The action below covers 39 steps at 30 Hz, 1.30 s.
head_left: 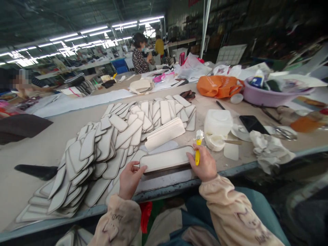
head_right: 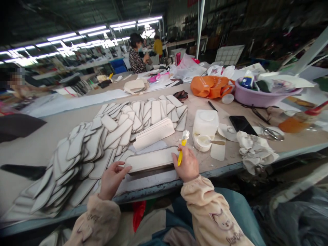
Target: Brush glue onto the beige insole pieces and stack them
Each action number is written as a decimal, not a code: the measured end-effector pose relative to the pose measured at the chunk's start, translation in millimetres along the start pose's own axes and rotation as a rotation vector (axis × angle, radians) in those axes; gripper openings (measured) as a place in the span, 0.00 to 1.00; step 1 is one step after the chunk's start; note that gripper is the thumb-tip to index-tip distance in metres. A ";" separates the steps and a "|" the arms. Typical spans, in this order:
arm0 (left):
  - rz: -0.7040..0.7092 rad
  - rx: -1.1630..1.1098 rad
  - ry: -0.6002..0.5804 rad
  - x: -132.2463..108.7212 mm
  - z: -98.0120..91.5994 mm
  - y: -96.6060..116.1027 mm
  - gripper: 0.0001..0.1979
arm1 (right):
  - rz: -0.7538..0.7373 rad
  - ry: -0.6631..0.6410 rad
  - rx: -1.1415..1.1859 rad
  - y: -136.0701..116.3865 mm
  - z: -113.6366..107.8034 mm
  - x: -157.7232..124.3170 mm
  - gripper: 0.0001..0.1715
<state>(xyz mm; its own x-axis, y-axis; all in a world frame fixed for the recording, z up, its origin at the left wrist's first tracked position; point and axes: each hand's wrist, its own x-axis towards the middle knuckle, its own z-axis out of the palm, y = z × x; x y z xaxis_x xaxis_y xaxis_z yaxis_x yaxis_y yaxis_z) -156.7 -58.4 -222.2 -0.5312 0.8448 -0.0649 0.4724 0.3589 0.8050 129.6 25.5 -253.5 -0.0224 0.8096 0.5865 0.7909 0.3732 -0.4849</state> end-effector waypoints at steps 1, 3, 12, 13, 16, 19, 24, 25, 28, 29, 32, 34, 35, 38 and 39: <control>0.000 -0.005 0.022 -0.6 0.5 1.4 0.24 | -0.010 0.005 0.005 0.8 -0.6 0.2 0.16; 0.015 -0.039 0.086 -3.0 2.2 5.6 0.23 | -0.038 0.017 0.021 2.0 -2.4 1.0 0.15; 0.221 -0.625 0.294 -12.8 16.9 46.8 0.20 | -0.153 0.039 0.203 -0.2 -18.7 5.6 0.13; 0.230 -0.702 0.298 -12.3 17.2 54.2 0.20 | -0.164 0.041 0.235 -2.1 -21.7 6.0 0.13; 0.203 -0.944 0.255 -11.9 14.3 81.2 0.20 | -0.186 0.036 0.352 -11.1 -31.8 6.6 0.15; 0.187 -1.087 0.168 -15.2 7.5 111.2 0.20 | -0.194 -0.001 0.489 -22.2 -39.7 6.0 0.16; 0.239 -1.093 0.032 -27.9 -4.3 151.4 0.21 | -0.153 -0.049 0.667 -36.4 -44.9 3.5 0.18; 0.239 -1.077 0.026 -30.6 -5.6 157.1 0.20 | -0.134 -0.058 0.712 -38.8 -45.2 2.5 0.17; 0.230 -1.051 0.031 -36.9 -6.2 169.1 0.18 | -0.034 -0.083 0.902 -47.0 -44.9 -2.8 0.17; 0.227 -1.054 0.028 -38.2 -5.2 171.5 0.18 | -0.002 -0.088 0.953 -50.0 -44.6 -5.4 0.17; 0.206 -1.105 0.030 -41.7 0.2 174.5 0.17 | 0.038 -0.068 0.981 -58.8 -43.6 -13.9 0.17; 0.198 -1.165 0.029 -46.0 5.6 173.3 0.17 | 0.040 -0.028 0.948 -63.3 -43.5 -19.0 0.16; 0.198 -1.194 0.004 -49.2 8.9 171.7 0.17 | 0.047 -0.011 0.938 -64.9 -43.7 -20.9 0.15; 0.184 -1.235 -0.162 -62.1 21.6 163.0 0.16 | 0.082 0.024 0.940 -68.3 -44.4 -23.5 0.15; 0.163 -1.232 -0.216 -66.4 26.5 159.2 0.16 | 0.092 0.034 0.941 -69.2 -44.7 -23.6 0.15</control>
<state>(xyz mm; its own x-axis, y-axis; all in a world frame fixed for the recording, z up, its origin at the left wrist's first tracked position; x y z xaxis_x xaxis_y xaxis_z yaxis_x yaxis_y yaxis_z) -27.6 -46.9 -105.4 -0.3481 0.9336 0.0856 -0.5080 -0.2645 0.8197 102.7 -39.7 -204.8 0.0455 0.8459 0.5314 -0.0302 0.5329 -0.8456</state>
